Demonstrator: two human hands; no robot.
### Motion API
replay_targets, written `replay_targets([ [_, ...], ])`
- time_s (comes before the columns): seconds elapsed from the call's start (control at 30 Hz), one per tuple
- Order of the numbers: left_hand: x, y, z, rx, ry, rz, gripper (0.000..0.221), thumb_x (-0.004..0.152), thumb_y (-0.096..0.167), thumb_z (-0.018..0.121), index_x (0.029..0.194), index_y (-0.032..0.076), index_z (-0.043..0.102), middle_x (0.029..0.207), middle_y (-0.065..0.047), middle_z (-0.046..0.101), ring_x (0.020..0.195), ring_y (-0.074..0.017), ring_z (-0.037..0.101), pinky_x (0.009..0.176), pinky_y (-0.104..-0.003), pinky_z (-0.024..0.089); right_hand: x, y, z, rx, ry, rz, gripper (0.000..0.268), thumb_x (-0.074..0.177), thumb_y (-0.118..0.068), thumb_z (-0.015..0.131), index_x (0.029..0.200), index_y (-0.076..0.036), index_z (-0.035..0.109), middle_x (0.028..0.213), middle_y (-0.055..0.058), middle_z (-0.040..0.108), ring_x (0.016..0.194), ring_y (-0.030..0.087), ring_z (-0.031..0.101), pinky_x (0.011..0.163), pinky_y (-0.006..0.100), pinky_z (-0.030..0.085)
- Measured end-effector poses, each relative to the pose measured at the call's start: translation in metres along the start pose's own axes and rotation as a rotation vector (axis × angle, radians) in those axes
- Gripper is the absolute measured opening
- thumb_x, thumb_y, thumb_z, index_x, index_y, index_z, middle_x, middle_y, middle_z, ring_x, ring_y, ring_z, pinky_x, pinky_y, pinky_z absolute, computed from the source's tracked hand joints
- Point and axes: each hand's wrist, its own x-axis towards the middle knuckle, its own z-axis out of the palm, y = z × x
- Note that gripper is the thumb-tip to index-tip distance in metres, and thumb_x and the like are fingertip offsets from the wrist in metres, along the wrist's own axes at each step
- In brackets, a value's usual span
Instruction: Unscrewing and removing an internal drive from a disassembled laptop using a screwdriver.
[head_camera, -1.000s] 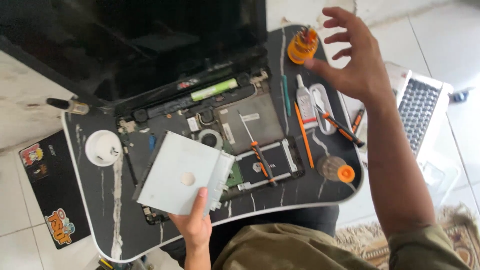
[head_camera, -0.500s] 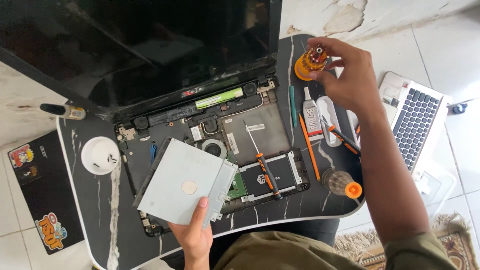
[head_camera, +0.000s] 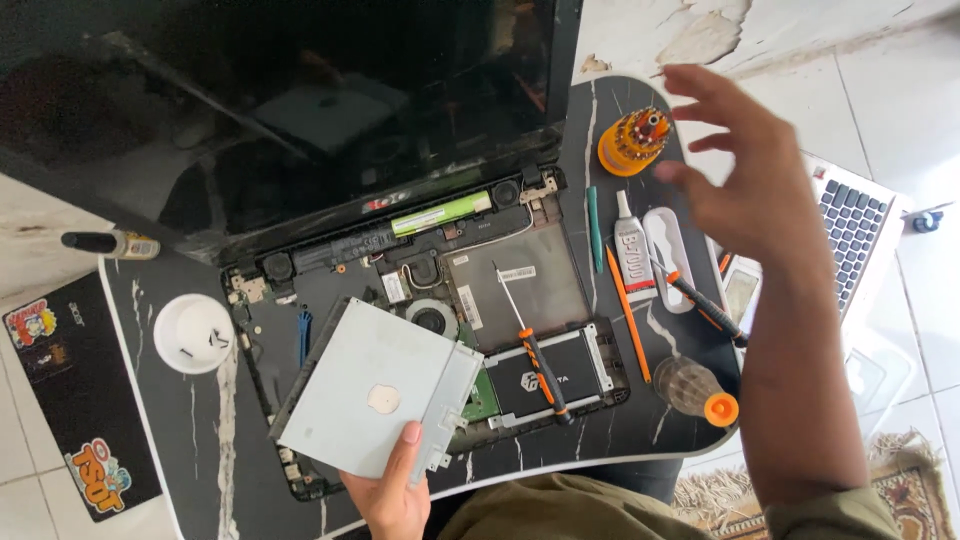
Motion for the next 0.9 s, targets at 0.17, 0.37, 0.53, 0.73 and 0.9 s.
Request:
replay_targets([
  [0.17,0.003,-0.012,-0.006,0.082,0.174,-0.074,0.1,0.063,-0.005,0.068,0.157,0.008,0.036,0.15,-0.02,0.054,0.138,-0.0382,0.052,0.107,-0.057,0.053,-0.008,-0.009,-0.016,0.014,0.047,0.132,0.057,0.093,0.018,0.056,0.148,0.002,0.052,0.134,0.022,0.066,0.117,0.031,0.065,0.09,0.037,0.054],
  [0.37,-0.001,0.024,0.03,0.137,0.335,-0.341,0.098,0.068,-0.01,0.062,0.158,0.02,0.036,0.151,-0.014,0.055,0.137,-0.0355,0.053,0.109,-0.061,0.049,-0.017,0.001,-0.013,0.108,0.119,0.232,0.04,0.103,0.009,0.06,0.143,0.003,0.057,0.13,0.019,0.068,0.112,0.024,0.065,0.097,0.033,0.052],
  [0.53,-0.003,0.023,0.036,0.199,0.383,-0.355,0.1,0.067,-0.008,0.065,0.158,0.022,0.036,0.153,-0.01,0.055,0.138,-0.0329,0.053,0.109,-0.055,0.05,-0.017,0.002,-0.001,0.015,0.194,0.167,0.033,0.105,0.012,0.06,0.138,0.006,0.063,0.124,0.019,0.071,0.107,0.025,0.068,0.095,0.036,0.055],
  [0.73,-0.008,0.015,0.035,0.293,0.42,-0.328,0.097,0.065,-0.005,0.072,0.155,0.015,0.042,0.146,-0.013,0.061,0.128,-0.0337,0.06,0.1,-0.049,0.055,-0.021,0.003,0.009,-0.159,0.211,0.089,0.033,0.103,0.013,0.062,0.136,0.009,0.068,0.119,0.019,0.074,0.101,0.028,0.072,0.09,0.039,0.058],
  [0.9,-0.011,0.01,0.034,0.422,0.457,-0.343,0.095,0.066,0.0,0.077,0.154,0.015,0.045,0.138,-0.013,0.065,0.122,-0.0323,0.063,0.096,-0.048,0.058,-0.02,0.005,0.016,-0.165,0.232,-0.021,0.04,0.102,0.006,0.078,0.139,0.011,0.063,0.126,0.024,0.073,0.101,0.031,0.072,0.084,0.039,0.058],
])
